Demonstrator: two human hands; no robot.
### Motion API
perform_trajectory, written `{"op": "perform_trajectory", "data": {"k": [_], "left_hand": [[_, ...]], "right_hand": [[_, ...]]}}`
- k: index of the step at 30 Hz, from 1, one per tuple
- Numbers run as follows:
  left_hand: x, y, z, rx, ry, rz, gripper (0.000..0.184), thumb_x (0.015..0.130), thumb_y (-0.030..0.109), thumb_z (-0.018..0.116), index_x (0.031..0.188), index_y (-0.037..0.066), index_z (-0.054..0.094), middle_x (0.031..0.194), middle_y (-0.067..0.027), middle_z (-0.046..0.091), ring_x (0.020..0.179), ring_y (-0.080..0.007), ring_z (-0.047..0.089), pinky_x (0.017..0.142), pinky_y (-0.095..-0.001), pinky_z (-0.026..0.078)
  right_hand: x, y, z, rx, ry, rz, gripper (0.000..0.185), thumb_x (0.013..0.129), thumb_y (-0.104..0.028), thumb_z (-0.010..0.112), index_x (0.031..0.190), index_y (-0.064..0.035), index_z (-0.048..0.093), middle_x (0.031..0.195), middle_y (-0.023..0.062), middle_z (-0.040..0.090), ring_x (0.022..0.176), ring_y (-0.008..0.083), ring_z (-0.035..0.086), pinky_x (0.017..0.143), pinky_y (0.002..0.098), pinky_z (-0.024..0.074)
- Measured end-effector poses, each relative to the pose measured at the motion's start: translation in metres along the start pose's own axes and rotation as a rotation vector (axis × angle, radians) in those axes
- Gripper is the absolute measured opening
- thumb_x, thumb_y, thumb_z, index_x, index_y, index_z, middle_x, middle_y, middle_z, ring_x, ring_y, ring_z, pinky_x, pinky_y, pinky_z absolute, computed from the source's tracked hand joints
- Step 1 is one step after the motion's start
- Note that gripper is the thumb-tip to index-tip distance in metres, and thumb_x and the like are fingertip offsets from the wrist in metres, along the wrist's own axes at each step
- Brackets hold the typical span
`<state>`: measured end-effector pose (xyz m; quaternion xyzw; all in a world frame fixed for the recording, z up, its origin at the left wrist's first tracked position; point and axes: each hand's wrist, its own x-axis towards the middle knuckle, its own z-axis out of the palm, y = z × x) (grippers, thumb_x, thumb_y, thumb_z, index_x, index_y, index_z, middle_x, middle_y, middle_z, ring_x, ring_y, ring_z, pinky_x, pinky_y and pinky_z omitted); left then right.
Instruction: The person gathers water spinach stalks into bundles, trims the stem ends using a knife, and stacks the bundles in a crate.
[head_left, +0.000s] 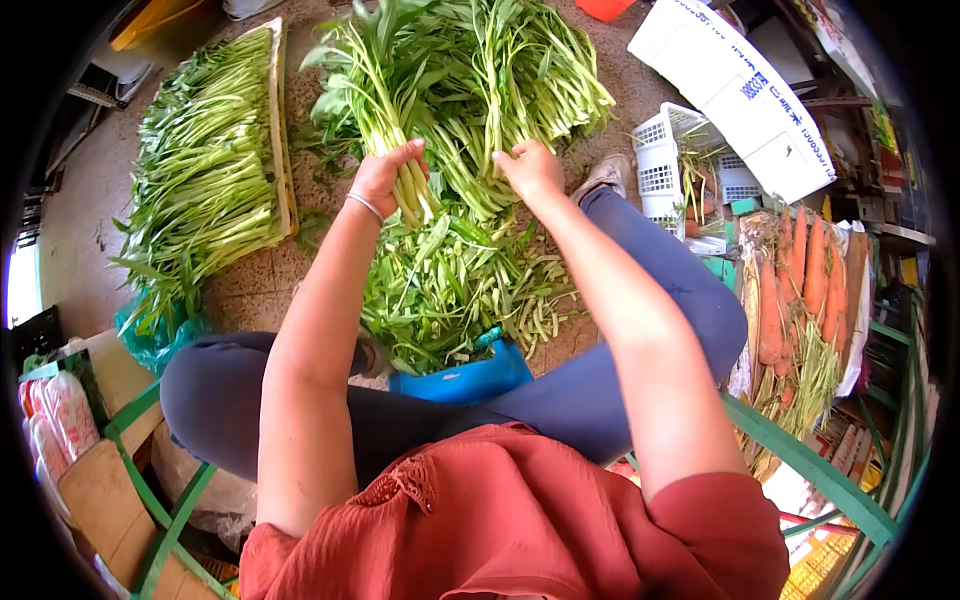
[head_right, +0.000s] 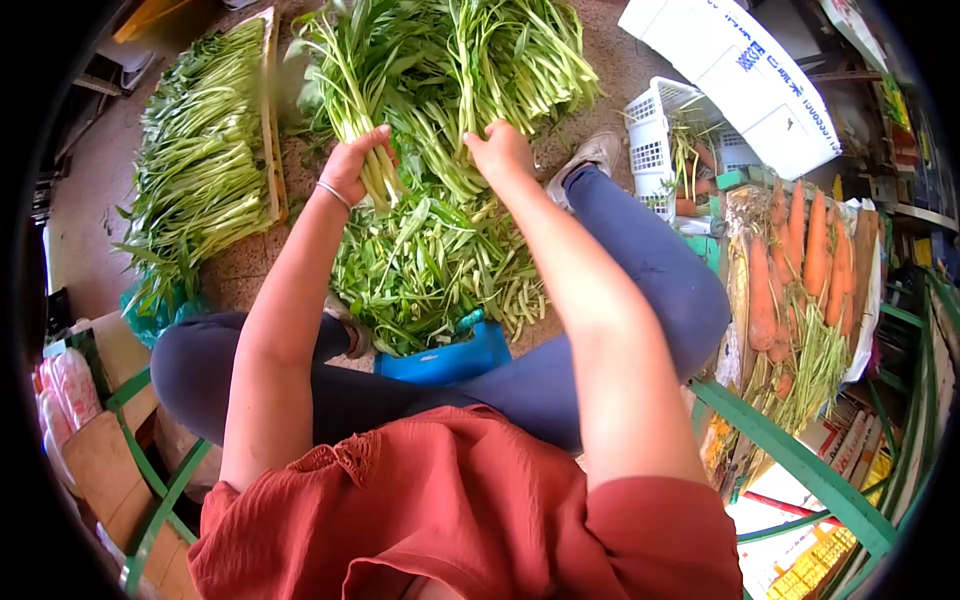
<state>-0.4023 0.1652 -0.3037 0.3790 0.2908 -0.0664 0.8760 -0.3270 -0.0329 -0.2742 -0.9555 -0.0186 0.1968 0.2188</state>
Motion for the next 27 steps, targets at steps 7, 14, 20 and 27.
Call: {"op": "perform_trajectory", "data": {"k": [7,14,20,27], "left_hand": [[0.009,-0.01,-0.011,0.114,0.059,-0.08,0.02,0.073,0.011,0.064,0.088,-0.002,0.059,0.079,-0.0092,0.061,0.072,-0.0198,0.06,0.059,-0.032,0.049],[0.013,-0.016,-0.003,-0.032,-0.27,-0.183,0.027,0.079,0.016,0.06,0.098,-0.003,0.057,0.092,-0.0151,0.061,0.084,-0.024,0.06,0.07,-0.0363,0.052],[0.02,-0.03,0.0,-0.107,-0.115,-0.215,0.019,0.079,0.016,0.058,0.091,0.002,0.053,0.08,-0.0105,0.06,0.077,-0.0236,0.061,0.069,-0.0391,0.053],[0.008,-0.012,-0.005,-0.363,-0.231,-0.09,0.014,0.073,0.014,0.062,0.079,0.004,0.055,0.07,-0.0074,0.06,0.065,-0.0192,0.06,0.069,-0.0372,0.051]], "right_hand": [[0.007,-0.03,0.022,-0.044,0.191,-0.016,0.033,0.071,-0.03,0.065,0.093,-0.0066,0.057,0.086,0.0097,0.059,0.075,0.0217,0.06,0.063,0.0339,0.0494],[-0.044,-0.029,0.058,0.38,0.046,-0.341,0.015,0.076,-0.021,0.062,0.075,-0.0061,0.06,0.06,0.0026,0.057,0.049,0.0118,0.051,0.045,0.0269,0.0414],[-0.019,0.0,0.022,-0.261,0.69,-0.288,0.024,0.075,-0.026,0.061,0.094,-0.0107,0.06,0.095,0.006,0.058,0.081,0.021,0.056,0.066,0.0332,0.0446],[0.031,0.01,-0.015,-0.245,0.176,-0.084,0.027,0.078,-0.029,0.059,0.098,-0.0105,0.058,0.084,0.0096,0.062,0.076,0.0271,0.059,0.07,0.0387,0.0439]]}}
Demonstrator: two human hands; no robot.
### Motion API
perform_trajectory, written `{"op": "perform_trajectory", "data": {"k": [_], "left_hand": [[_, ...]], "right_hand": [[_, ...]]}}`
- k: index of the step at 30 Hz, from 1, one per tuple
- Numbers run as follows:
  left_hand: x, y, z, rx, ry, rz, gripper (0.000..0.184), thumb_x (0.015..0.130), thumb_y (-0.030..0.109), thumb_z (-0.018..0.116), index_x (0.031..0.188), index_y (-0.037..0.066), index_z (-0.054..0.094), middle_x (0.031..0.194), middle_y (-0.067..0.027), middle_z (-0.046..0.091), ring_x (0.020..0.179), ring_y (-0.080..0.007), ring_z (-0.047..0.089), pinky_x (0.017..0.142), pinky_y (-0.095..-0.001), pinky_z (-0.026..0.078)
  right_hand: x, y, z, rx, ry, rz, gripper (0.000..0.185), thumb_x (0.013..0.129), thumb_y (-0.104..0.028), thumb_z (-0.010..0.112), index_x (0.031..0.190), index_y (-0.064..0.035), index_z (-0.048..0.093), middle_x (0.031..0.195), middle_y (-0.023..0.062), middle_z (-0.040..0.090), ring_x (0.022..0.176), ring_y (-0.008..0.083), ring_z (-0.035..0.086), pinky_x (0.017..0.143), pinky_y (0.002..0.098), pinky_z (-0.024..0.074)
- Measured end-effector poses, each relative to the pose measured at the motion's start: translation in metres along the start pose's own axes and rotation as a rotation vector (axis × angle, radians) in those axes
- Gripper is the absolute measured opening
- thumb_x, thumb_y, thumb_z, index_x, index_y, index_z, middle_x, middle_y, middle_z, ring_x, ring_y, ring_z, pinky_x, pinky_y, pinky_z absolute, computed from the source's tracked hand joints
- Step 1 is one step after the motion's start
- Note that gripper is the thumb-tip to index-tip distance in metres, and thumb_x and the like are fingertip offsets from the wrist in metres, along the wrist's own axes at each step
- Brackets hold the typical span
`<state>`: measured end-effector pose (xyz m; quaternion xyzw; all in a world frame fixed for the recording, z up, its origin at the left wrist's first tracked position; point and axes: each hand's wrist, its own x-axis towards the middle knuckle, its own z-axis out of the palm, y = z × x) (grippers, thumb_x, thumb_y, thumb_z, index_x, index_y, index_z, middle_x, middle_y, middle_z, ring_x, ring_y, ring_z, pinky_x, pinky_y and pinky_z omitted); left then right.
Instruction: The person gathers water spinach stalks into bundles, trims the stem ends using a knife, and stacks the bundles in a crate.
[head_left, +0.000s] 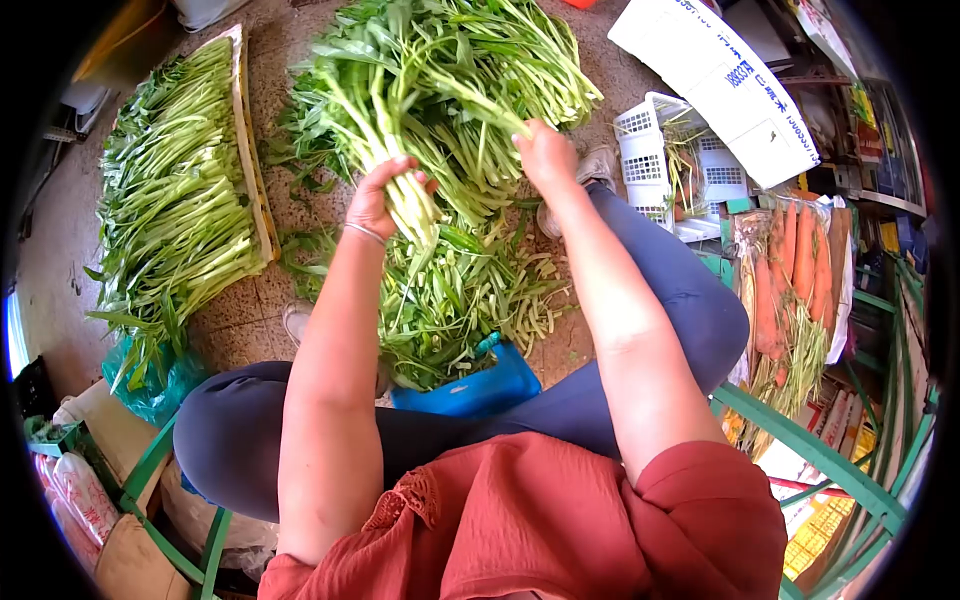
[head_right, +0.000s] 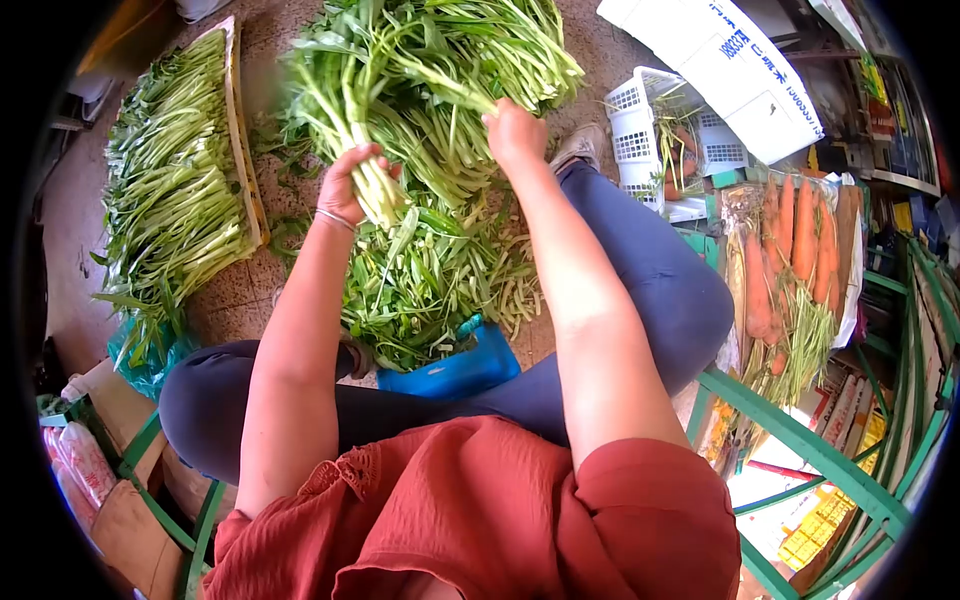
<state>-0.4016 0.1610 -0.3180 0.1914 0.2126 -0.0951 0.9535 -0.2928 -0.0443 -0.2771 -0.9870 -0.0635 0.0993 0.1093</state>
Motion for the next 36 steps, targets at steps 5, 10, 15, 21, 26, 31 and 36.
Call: {"op": "perform_trajectory", "data": {"k": [5,10,15,21,26,31,36], "left_hand": [[-0.002,0.01,-0.01,-0.083,-0.033,0.05,0.013,0.073,0.011,0.062,0.08,0.002,0.056,0.072,-0.0055,0.058,0.067,-0.0163,0.058,0.074,-0.0358,0.049],[-0.002,0.001,-0.012,-0.041,-0.052,-0.07,0.014,0.074,0.009,0.059,0.084,0.001,0.055,0.078,-0.0056,0.058,0.071,-0.0181,0.057,0.073,-0.034,0.049],[-0.004,0.008,-0.02,-0.225,-0.026,0.119,0.012,0.074,0.008,0.057,0.084,0.002,0.055,0.074,-0.0064,0.057,0.07,-0.0178,0.056,0.075,-0.0356,0.048],[-0.011,0.019,-0.018,-0.285,-0.052,0.173,0.01,0.073,0.009,0.057,0.081,0.003,0.054,0.068,-0.0063,0.056,0.066,-0.018,0.056,0.074,-0.0367,0.048],[-0.029,0.031,-0.033,-0.019,-0.092,-0.025,0.015,0.07,0.01,0.06,0.081,0.001,0.056,0.068,-0.0067,0.059,0.061,-0.0155,0.056,0.07,-0.0341,0.048],[-0.047,0.037,-0.053,-0.124,0.041,0.057,0.011,0.069,0.003,0.061,0.077,0.002,0.054,0.07,-0.0057,0.059,0.06,-0.0157,0.057,0.069,-0.0327,0.051],[-0.034,0.031,-0.054,-0.268,-0.086,0.181,0.017,0.071,0.008,0.059,0.086,0.001,0.057,0.076,-0.0068,0.059,0.07,-0.0158,0.056,0.078,-0.0318,0.047]], "right_hand": [[-0.005,0.0,-0.014,0.206,0.008,0.0,0.028,0.075,-0.031,0.061,0.096,-0.0125,0.061,0.084,0.0125,0.062,0.078,0.028,0.06,0.069,0.0382,0.0453],[-0.009,0.014,0.002,0.061,0.248,-0.1,0.028,0.073,-0.024,0.064,0.1,-0.0156,0.063,0.113,0.0097,0.054,0.091,0.0266,0.057,0.08,0.0346,0.0444],[-0.014,0.013,-0.077,0.048,0.109,0.057,0.022,0.076,-0.028,0.063,0.096,-0.0205,0.064,0.092,0.0021,0.062,0.075,0.0183,0.059,0.067,0.0329,0.046],[0.011,0.073,-0.12,0.041,0.105,0.048,0.021,0.073,-0.03,0.064,0.094,-0.0242,0.065,0.073,0.0037,0.062,0.066,0.0178,0.059,0.063,0.0335,0.0442],[0.045,0.068,-0.171,-0.268,0.084,0.126,0.02,0.077,-0.026,0.06,0.096,-0.0287,0.064,0.083,0.0012,0.064,0.077,0.0174,0.059,0.072,0.0327,0.0446],[0.083,0.108,-0.212,-0.315,0.147,-0.018,0.024,0.075,-0.025,0.062,0.099,-0.0194,0.064,0.084,0.0035,0.064,0.075,0.0159,0.059,0.068,0.0325,0.0453],[0.059,0.08,-0.185,0.657,-0.285,0.123,0.028,0.074,-0.022,0.067,0.096,-0.008,0.058,0.077,-0.0023,0.06,0.058,0.0025,0.051,0.047,0.0156,0.0399]]}}
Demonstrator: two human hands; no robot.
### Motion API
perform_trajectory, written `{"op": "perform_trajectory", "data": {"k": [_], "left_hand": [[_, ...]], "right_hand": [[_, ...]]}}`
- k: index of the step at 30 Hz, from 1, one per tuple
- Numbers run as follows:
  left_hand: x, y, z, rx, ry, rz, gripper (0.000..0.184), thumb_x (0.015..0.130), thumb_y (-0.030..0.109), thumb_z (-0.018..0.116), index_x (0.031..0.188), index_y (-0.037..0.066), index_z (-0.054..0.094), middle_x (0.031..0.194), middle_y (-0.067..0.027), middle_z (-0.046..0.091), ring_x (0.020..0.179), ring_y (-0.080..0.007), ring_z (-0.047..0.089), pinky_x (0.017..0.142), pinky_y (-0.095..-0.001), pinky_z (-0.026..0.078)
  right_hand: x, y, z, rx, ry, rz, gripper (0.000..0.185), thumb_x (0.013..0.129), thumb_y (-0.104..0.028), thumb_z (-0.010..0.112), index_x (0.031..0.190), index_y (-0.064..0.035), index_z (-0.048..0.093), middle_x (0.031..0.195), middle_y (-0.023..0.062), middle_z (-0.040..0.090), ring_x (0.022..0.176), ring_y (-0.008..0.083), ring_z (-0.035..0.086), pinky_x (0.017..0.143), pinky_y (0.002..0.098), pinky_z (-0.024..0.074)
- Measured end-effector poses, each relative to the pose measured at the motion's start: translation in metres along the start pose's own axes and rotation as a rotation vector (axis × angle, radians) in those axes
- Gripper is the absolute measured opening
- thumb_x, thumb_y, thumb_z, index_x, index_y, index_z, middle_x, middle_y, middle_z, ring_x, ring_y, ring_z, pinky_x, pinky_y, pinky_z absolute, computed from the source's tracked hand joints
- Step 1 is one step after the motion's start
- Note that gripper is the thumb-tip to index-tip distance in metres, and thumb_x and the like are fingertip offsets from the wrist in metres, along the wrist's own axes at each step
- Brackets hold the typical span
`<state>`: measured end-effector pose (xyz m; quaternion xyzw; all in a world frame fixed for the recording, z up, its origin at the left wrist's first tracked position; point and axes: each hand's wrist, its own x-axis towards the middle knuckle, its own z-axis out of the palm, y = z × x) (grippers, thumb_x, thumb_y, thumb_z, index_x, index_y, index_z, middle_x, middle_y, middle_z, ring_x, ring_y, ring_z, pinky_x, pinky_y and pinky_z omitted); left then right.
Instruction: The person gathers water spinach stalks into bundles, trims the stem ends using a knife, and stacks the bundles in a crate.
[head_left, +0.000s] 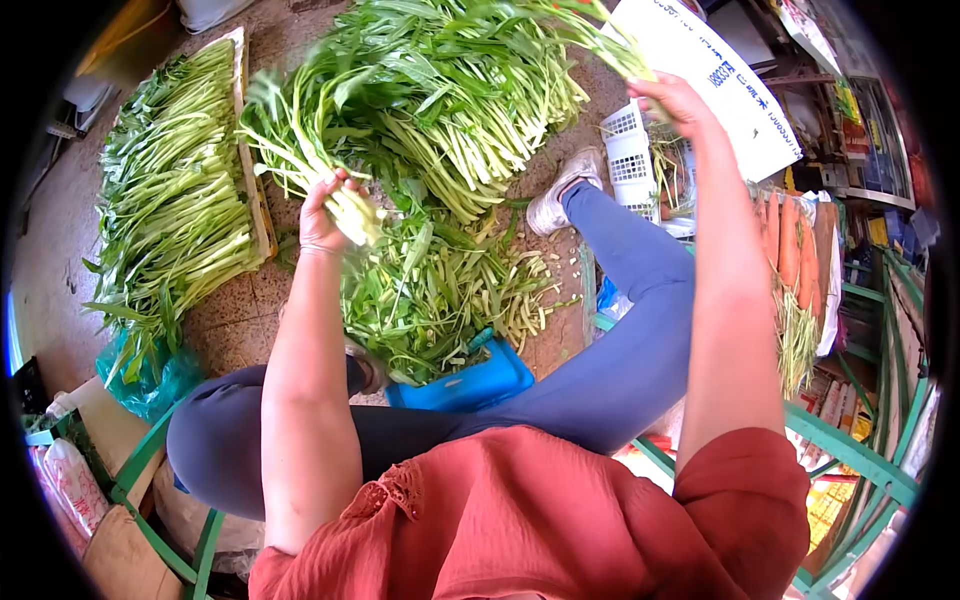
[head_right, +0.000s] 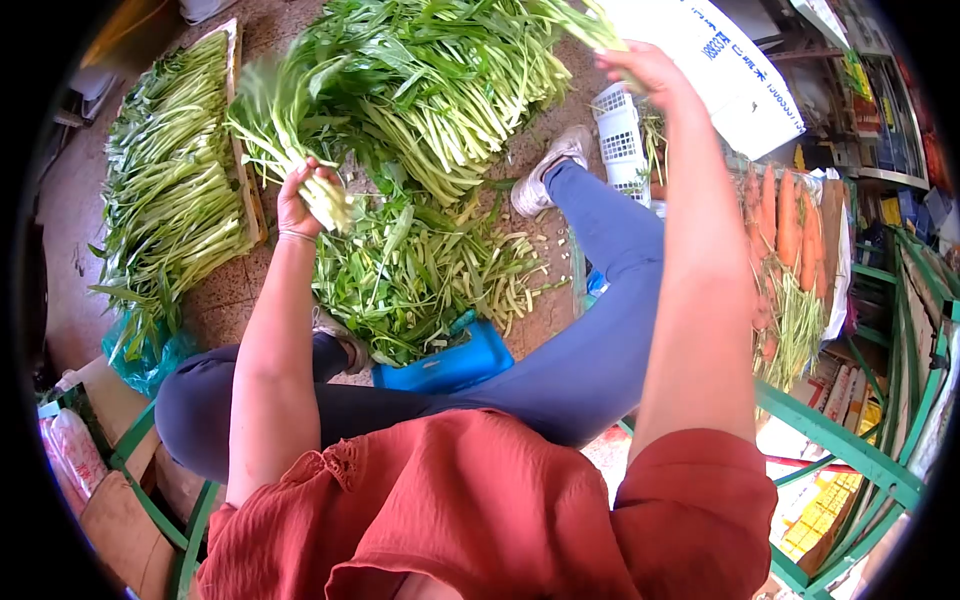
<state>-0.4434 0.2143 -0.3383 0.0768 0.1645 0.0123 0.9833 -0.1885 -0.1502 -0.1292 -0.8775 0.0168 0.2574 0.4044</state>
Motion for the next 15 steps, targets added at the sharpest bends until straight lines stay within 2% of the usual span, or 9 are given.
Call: {"op": "perform_trajectory", "data": {"k": [2,4,6,7,8,10,11,14,15], "left_hand": [[0.003,-0.013,0.017,-0.031,-0.023,-0.087,0.017,0.07,0.006,0.06,0.085,0.001,0.056,0.08,-0.0079,0.059,0.073,-0.0167,0.056,0.077,-0.0309,0.047],[0.012,-0.029,0.025,-0.012,0.041,-0.077,0.029,0.069,0.005,0.061,0.095,-0.002,0.053,0.09,-0.0115,0.06,0.076,-0.0189,0.057,0.078,-0.0315,0.048],[0.013,-0.046,0.037,0.158,0.019,-0.115,0.063,0.07,0.008,0.059,0.124,-0.004,0.028,0.111,-0.0164,0.053,0.099,-0.0256,0.054,0.088,-0.039,0.046],[0.015,-0.051,0.041,0.122,-0.053,-0.203,0.066,0.07,0.009,0.06,0.125,-0.003,0.024,0.115,-0.0181,0.05,0.105,-0.0301,0.051,0.091,-0.0422,0.044],[0.012,-0.057,0.048,0.15,0.035,-0.208,0.042,0.071,0.012,0.061,0.106,-0.006,0.045,0.1,-0.0166,0.058,0.088,-0.0308,0.058,0.086,-0.0422,0.047],[0.014,-0.056,0.042,0.188,0.029,-0.353,0.028,0.072,0.013,0.062,0.092,-0.003,0.052,0.089,-0.0159,0.059,0.08,-0.0297,0.059,0.081,-0.0452,0.049],[0.012,-0.061,0.039,0.199,0.115,-0.305,0.018,0.071,0.012,0.063,0.082,0.0,0.054,0.08,-0.0148,0.059,0.075,-0.0283,0.059,0.075,-0.0455,0.051],[0.02,-0.069,0.025,0.227,0.191,-0.252,0.018,0.07,0.01,0.063,0.085,0.002,0.055,0.083,-0.0128,0.06,0.08,-0.0253,0.059,0.081,-0.0411,0.048],[0.019,-0.068,0.026,0.188,0.147,-0.266,0.02,0.069,0.008,0.063,0.087,0.001,0.056,0.085,-0.0123,0.06,0.083,-0.024,0.059,0.086,-0.039,0.045]], "right_hand": [[-0.006,0.008,0.049,0.466,-0.263,-0.049,0.032,0.073,-0.019,0.066,0.098,-0.0016,0.056,0.077,0.0012,0.057,0.058,0.0043,0.05,0.046,0.0161,0.044],[-0.028,0.005,0.124,0.686,-0.265,0.023,0.04,0.078,-0.011,0.058,0.112,0.005,0.045,0.075,0.0022,0.05,0.054,0.0058,0.044,0.043,0.015,0.0398],[-0.046,0.012,0.188,0.91,-0.432,0.162,0.036,0.078,-0.01,0.057,0.108,0.0061,0.047,0.073,0.0026,0.05,0.053,0.0064,0.045,0.043,0.0152,0.0392],[-0.05,0.017,0.215,0.82,-0.501,0.184,0.032,0.079,-0.013,0.057,0.105,0.0049,0.049,0.071,0.0027,0.051,0.053,0.007,0.046,0.042,0.0159,0.0385],[-0.054,0.019,0.235,0.729,-0.569,0.207,0.028,0.081,-0.016,0.057,0.101,0.0037,0.052,0.069,0.0028,0.051,0.052,0.0076,0.047,0.041,0.0165,0.0378],[-0.062,0.019,0.254,0.396,-0.572,0.158,0.025,0.084,-0.023,0.055,0.092,0.0004,0.056,0.066,0.0035,0.052,0.052,0.0087,0.048,0.04,0.0195,0.0371],[-0.06,0.016,0.254,0.259,-0.603,0.175,0.027,0.083,-0.026,0.056,0.091,-0.0011,0.057,0.071,0.0053,0.057,0.055,0.0105,0.05,0.041,0.0227,0.0397],[-0.045,0.02,0.251,-0.137,-0.577,0.077,0.054,0.082,-0.046,0.049,0.109,0.0011,0.054,0.09,0.0154,0.059,0.065,0.0195,0.057,0.051,0.0257,0.0484],[-0.047,0.012,0.246,-0.23,-0.549,0.175,0.069,0.08,-0.057,0.045,0.115,0.002,0.049,0.103,0.0188,0.056,0.072,0.0235,0.059,0.057,0.0277,0.0515]]}}
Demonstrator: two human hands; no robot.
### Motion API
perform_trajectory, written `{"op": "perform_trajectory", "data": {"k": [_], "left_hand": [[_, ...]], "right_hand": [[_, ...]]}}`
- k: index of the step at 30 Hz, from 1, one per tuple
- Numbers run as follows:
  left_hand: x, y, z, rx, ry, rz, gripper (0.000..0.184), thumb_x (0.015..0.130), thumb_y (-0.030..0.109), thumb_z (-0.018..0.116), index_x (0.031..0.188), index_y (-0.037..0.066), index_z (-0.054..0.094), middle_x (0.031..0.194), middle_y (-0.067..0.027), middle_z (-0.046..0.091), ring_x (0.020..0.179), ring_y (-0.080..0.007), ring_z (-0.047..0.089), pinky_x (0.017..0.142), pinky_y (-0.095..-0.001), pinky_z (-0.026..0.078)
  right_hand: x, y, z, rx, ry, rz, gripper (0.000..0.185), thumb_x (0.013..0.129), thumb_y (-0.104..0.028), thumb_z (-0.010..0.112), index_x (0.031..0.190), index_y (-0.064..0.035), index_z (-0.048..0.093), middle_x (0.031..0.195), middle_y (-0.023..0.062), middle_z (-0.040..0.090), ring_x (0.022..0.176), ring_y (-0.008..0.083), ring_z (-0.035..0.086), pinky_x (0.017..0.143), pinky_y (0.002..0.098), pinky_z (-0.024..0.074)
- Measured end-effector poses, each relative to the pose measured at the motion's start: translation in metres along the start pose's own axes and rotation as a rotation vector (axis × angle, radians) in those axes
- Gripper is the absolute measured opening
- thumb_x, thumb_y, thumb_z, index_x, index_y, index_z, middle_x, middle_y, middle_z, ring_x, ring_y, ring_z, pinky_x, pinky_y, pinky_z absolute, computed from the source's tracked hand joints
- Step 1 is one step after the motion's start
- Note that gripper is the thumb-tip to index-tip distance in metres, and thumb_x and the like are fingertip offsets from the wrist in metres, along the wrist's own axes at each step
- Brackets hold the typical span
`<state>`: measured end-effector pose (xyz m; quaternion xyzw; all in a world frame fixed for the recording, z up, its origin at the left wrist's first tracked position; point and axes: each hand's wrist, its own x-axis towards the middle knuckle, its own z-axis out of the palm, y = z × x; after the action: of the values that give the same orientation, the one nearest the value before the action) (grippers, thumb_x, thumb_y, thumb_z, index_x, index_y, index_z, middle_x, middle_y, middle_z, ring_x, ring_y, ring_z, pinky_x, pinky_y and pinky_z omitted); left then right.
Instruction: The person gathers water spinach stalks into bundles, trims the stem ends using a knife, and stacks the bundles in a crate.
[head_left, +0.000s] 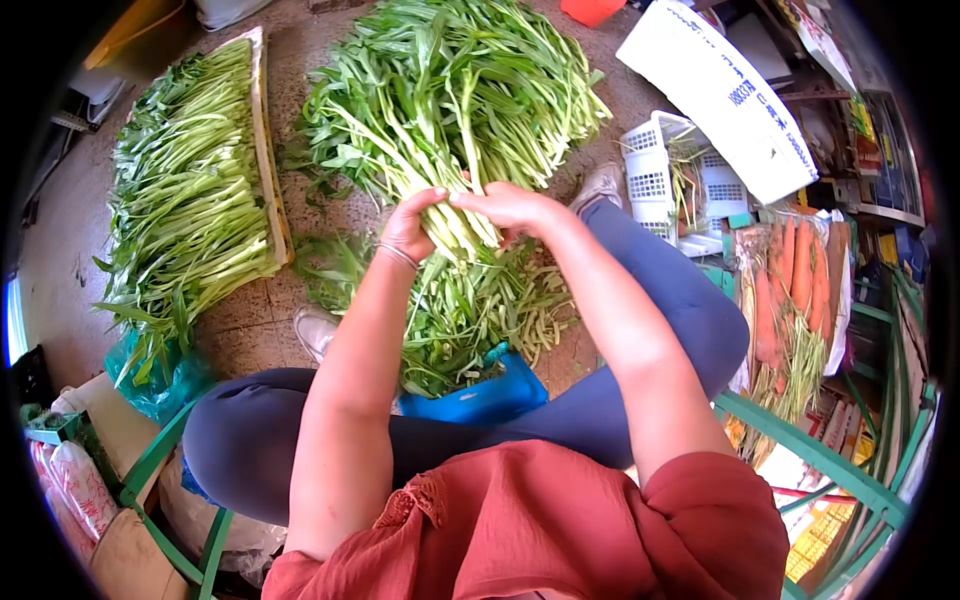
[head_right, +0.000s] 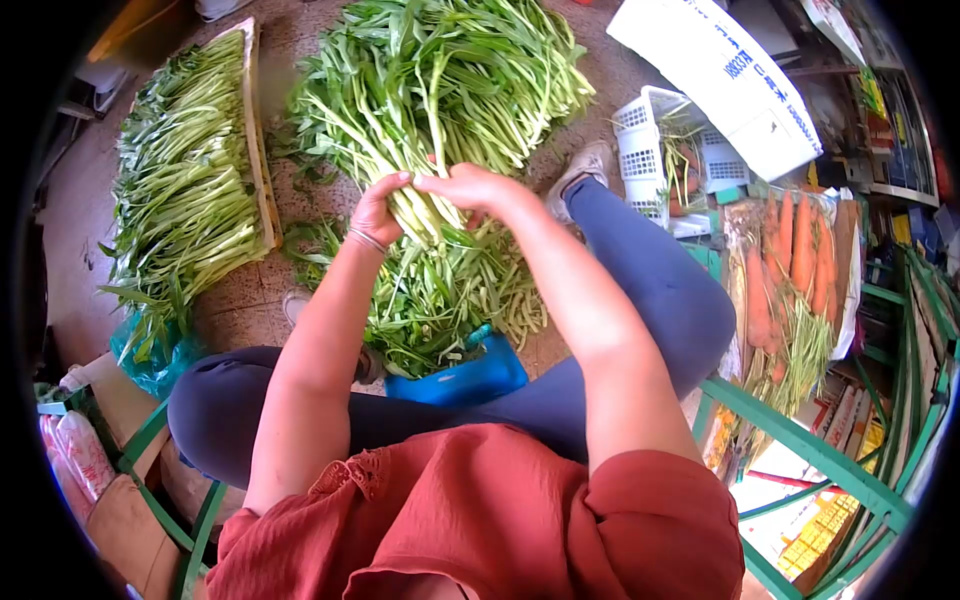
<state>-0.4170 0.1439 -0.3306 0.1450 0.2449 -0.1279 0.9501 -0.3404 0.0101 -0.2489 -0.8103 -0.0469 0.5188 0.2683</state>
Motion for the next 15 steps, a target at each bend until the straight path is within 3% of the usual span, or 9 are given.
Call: {"op": "perform_trajectory", "data": {"k": [1,2,3,5,6,9,10,11,15], "left_hand": [[0.001,0.0,0.003,-0.049,-0.029,-0.035,0.028,0.07,0.008,0.061,0.096,-0.002,0.056,0.092,-0.0138,0.06,0.087,-0.0256,0.059,0.087,-0.0399,0.045],[0.002,0.002,0.003,-0.058,-0.096,-0.048,0.032,0.071,0.008,0.06,0.1,-0.003,0.054,0.097,-0.0151,0.059,0.09,-0.0266,0.058,0.088,-0.0404,0.044],[0.001,0.003,0.004,-0.068,-0.16,-0.061,0.036,0.072,0.009,0.058,0.105,-0.005,0.053,0.101,-0.0164,0.058,0.093,-0.0277,0.057,0.089,-0.041,0.043],[-0.001,0.002,0.001,-0.084,-0.167,-0.07,0.04,0.072,0.01,0.057,0.108,-0.006,0.051,0.104,-0.0174,0.057,0.095,-0.0285,0.056,0.09,-0.0413,0.042],[0.0,0.003,0.002,-0.091,-0.184,-0.079,0.043,0.073,0.01,0.056,0.112,-0.007,0.049,0.107,-0.0184,0.056,0.096,-0.0293,0.056,0.092,-0.0417,0.041],[0.001,0.002,-0.003,-0.078,-0.151,-0.061,0.043,0.073,0.01,0.056,0.112,-0.008,0.048,0.107,-0.0187,0.056,0.097,-0.0294,0.055,0.092,-0.0418,0.041],[0.0,0.003,-0.001,-0.037,-0.133,-0.04,0.046,0.073,0.013,0.056,0.113,-0.007,0.047,0.109,-0.0219,0.053,0.1,-0.0307,0.054,0.093,-0.0425,0.039],[-0.001,0.003,-0.001,-0.035,-0.13,-0.047,0.046,0.073,0.013,0.056,0.113,-0.007,0.047,0.109,-0.0219,0.053,0.1,-0.0307,0.054,0.093,-0.0425,0.039],[0.001,0.004,-0.002,-0.03,-0.173,-0.061,0.047,0.073,0.012,0.056,0.114,-0.007,0.046,0.107,-0.0201,0.055,0.097,-0.0297,0.055,0.091,-0.0412,0.041]], "right_hand": [[-0.005,-0.006,-0.014,-0.006,0.0,0.067,0.078,0.078,-0.065,0.038,0.11,0.0045,0.051,0.107,0.0176,0.054,0.073,0.0245,0.059,0.06,0.0295,0.0521],[-0.004,-0.002,-0.032,0.086,0.139,0.128,0.082,0.077,-0.069,0.031,0.104,0.0045,0.054,0.104,0.0161,0.056,0.074,0.0237,0.058,0.06,0.0304,0.0517],[0.003,0.006,-0.047,0.18,0.392,0.105,0.075,0.078,-0.067,0.033,0.096,0.0024,0.057,0.1,0.0154,0.058,0.074,0.0225,0.059,0.059,0.0331,0.0504],[0.024,0.036,-0.078,-0.211,0.988,0.172,0.054,0.079,-0.053,0.046,0.089,-0.002,0.061,0.086,0.0141,0.063,0.077,0.0271,0.06,0.065,0.0399,0.0469],[0.041,0.05,-0.087,-0.217,1.02,0.328,0.042,0.076,-0.044,0.054,0.084,-0.0045,0.063,0.083,0.0146,0.063,0.081,0.0291,0.061,0.07,0.0396,0.0461],[0.081,0.105,-0.103,-0.165,0.911,0.152,0.028,0.07,-0.033,0.061,0.08,-0.0061,0.064,0.082,0.0149,0.063,0.082,0.0286,0.061,0.072,0.0381,0.0464],[0.071,0.095,-0.096,-0.051,1.062,0.175,0.022,0.066,-0.023,0.063,0.082,-0.0073,0.065,0.079,0.0136,0.064,0.078,0.0283,0.062,0.072,0.0366,0.047],[0.06,0.084,-0.089,-0.047,1.061,0.183,0.022,0.066,-0.023,0.063,0.082,-0.0073,0.065,0.079,0.0136,0.064,0.078,0.0283,0.062,0.072,0.0366,0.047],[0.013,0.045,-0.054,0.185,1.297,-0.256,0.02,0.066,-0.017,0.066,0.079,-0.0039,0.061,0.07,0.0107,0.064,0.064,0.0218,0.062,0.061,0.0307,0.0478]]}}
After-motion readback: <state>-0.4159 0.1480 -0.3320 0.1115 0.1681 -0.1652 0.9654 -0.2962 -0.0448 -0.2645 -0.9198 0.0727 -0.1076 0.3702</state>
